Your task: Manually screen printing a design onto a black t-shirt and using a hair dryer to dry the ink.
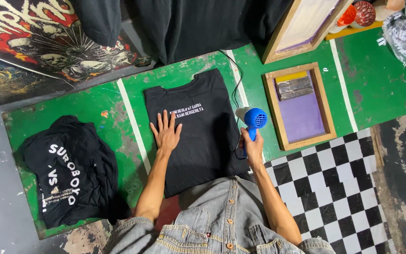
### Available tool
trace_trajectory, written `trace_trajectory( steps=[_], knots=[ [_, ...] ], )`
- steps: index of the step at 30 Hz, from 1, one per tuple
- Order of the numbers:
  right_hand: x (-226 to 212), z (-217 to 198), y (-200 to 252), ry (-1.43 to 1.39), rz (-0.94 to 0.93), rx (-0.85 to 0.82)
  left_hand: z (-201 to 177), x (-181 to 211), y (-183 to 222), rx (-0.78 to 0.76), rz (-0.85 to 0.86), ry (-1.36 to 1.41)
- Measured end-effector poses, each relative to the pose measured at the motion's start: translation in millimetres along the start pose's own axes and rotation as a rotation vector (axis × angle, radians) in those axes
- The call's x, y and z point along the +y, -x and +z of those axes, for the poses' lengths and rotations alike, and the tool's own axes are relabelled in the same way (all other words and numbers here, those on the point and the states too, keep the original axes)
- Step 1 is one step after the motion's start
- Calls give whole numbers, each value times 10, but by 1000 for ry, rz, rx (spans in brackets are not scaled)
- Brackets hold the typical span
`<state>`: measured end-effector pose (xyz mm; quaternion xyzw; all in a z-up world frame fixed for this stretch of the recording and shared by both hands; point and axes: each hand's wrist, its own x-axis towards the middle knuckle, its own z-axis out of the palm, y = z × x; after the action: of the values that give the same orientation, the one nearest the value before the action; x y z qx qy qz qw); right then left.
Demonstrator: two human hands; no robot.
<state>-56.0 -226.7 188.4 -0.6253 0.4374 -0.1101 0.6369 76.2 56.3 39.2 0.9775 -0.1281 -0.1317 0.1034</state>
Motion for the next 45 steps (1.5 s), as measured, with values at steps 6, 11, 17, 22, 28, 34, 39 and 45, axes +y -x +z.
trace_trajectory(
  steps=[6, 11, 17, 22, 28, 34, 39, 45],
  knots=[
    [-54, 211, 66, 9, -9, -108, -22, 262, -91, -76, 111, -1],
    [-412, 651, 546, 85, -32, -358, 255, 576, -19, 28, 304, 42],
    [-272, 853, 739, 237, -94, -560, 395, 696, 22, 145, 353, -149],
    [-223, 718, 571, 173, -46, -407, 290, 446, -8, 157, 372, 7],
    [-248, 312, 29, 86, 1, -53, -116, 139, -34, -107, 145, 23],
    [-510, 240, -60, -70, -56, 95, 1, 40, 51, -40, -11, -2],
    [-159, 548, -157, -49, -3, 34, -10, 370, 130, -57, -21, 67],
    [-531, 1146, 593, -53, -32, -292, 259, 698, 266, 48, 279, 73]
  ],
)
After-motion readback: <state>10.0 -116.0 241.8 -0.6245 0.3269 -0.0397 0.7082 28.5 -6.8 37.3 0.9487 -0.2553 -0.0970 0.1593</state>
